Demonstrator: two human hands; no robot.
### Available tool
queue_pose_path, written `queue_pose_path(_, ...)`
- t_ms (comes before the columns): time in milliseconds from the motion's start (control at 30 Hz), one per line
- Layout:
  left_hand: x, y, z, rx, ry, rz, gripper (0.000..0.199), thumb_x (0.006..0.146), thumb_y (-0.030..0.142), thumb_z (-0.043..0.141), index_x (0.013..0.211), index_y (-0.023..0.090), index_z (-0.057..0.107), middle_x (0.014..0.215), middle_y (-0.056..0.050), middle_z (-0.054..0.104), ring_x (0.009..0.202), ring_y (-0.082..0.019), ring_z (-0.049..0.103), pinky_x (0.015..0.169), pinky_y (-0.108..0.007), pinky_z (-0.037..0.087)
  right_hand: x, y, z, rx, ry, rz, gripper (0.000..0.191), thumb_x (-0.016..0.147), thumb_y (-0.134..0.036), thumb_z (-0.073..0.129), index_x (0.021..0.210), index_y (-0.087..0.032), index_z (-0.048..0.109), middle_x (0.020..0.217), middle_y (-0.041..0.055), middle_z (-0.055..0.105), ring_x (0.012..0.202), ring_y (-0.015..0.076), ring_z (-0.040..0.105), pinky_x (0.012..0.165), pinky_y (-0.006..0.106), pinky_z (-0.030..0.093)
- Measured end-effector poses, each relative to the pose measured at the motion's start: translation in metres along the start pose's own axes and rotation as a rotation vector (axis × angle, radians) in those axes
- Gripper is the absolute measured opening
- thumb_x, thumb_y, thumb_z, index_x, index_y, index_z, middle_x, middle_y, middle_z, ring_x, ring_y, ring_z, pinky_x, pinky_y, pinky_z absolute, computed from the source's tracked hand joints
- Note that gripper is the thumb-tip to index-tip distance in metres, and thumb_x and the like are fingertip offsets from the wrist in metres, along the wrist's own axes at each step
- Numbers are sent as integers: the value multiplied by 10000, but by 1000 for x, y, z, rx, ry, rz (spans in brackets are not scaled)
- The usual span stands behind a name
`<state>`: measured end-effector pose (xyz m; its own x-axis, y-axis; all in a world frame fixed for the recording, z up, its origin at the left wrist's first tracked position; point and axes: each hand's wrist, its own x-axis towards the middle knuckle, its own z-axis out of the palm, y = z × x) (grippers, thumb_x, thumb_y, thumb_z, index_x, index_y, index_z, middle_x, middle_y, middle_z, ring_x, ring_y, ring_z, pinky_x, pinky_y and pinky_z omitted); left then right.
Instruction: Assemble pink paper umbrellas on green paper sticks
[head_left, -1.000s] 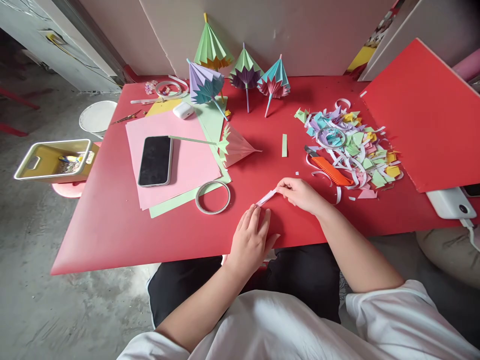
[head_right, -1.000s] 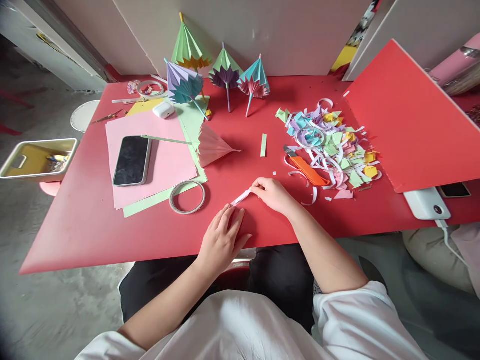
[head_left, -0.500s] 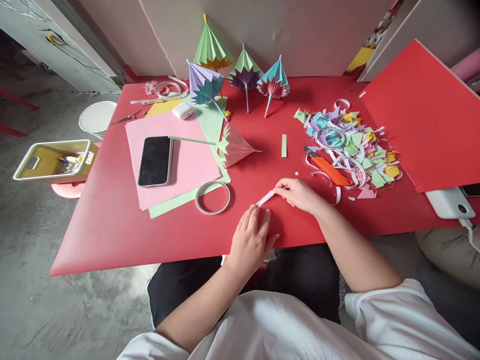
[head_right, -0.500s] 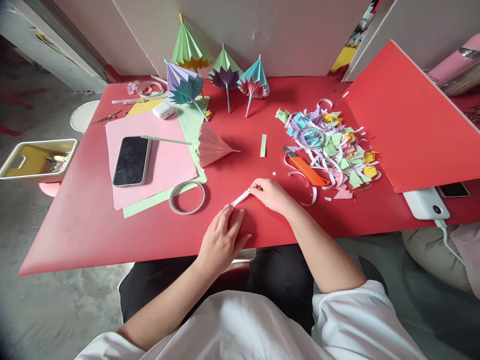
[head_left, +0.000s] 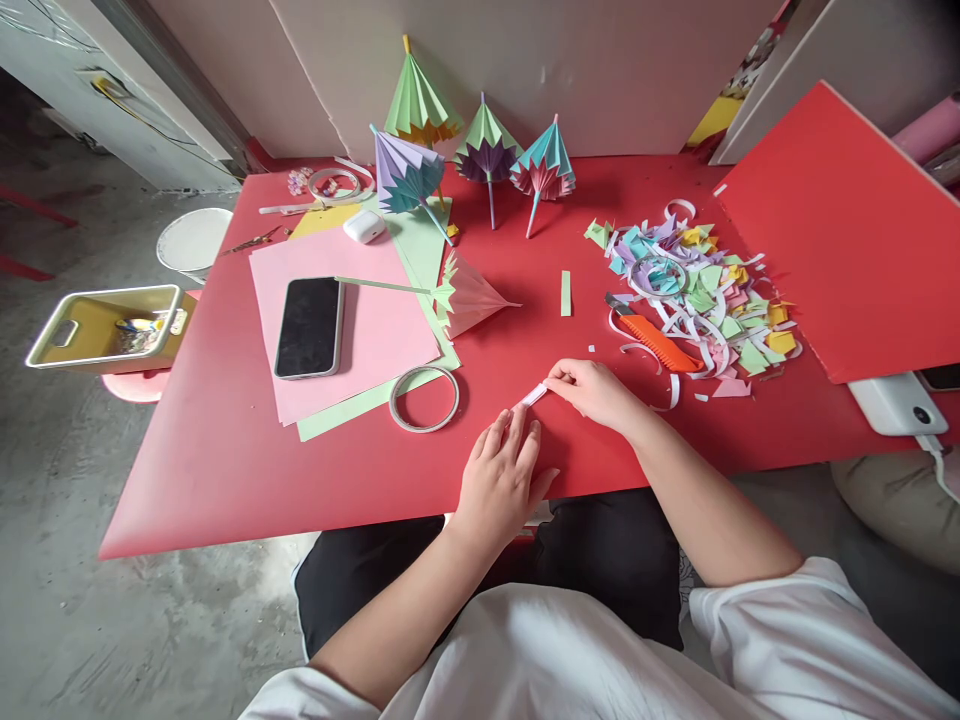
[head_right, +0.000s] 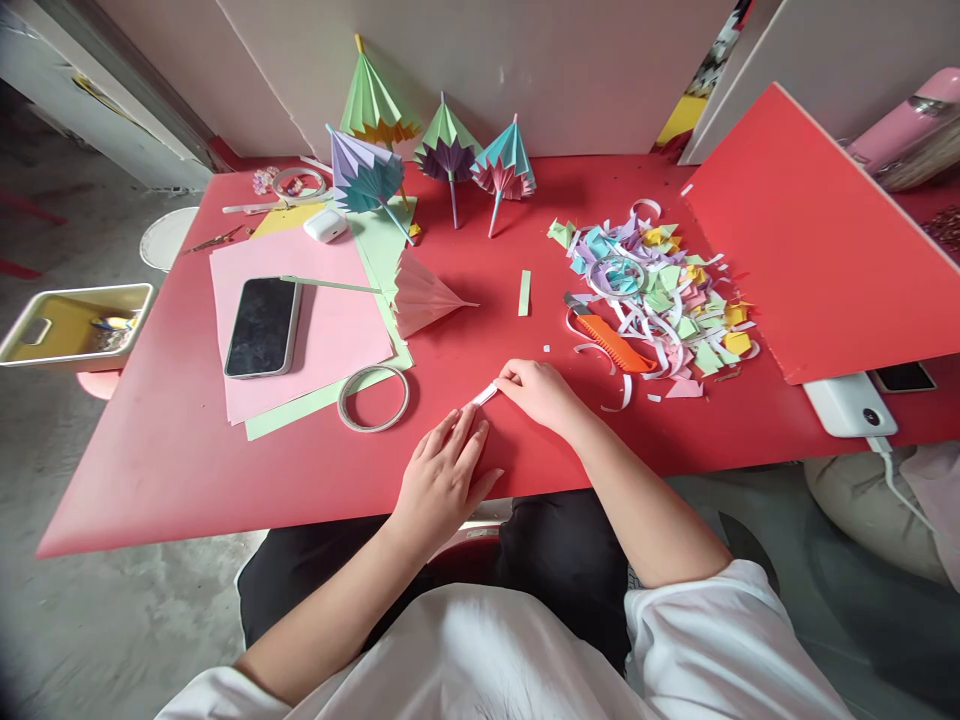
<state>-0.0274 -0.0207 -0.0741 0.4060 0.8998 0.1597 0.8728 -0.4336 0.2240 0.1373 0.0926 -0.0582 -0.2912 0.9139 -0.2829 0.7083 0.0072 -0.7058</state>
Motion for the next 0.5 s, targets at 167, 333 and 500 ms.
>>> queue_pose_path(167, 1, 1, 0, 30, 6, 2, 487, 885, 430, 409, 1256, 120, 467, 1366, -171, 440, 1226, -311, 432, 943, -434, 408, -1, -2, 2, -97, 59, -5, 166, 783, -339, 516, 674, -215, 542, 606, -21, 596, 480, 102, 456, 489, 240, 312)
queue_pose_path(333, 2, 1, 0, 43, 1, -7, 504, 881, 447, 408, 1249, 110, 475, 1362, -169, 447, 1220, -313, 440, 945, -427, 410, -4, -2, 4, -94, 99, 3, 160, 770, -340, 536, 665, -219, 543, 586, -26, 586, 461, 102, 451, 493, 245, 321)
queue_pose_path(500, 3, 2, -1, 52, -3, -11, 509, 876, 448, 417, 1236, 97, 491, 1353, -170, 458, 1210, -319, 451, 944, -423, 414, -6, -2, 6, -85, 124, 14, 174, 752, -369, 572, 666, -220, 550, 589, -28, 584, 482, 106, 459, 514, 248, 335)
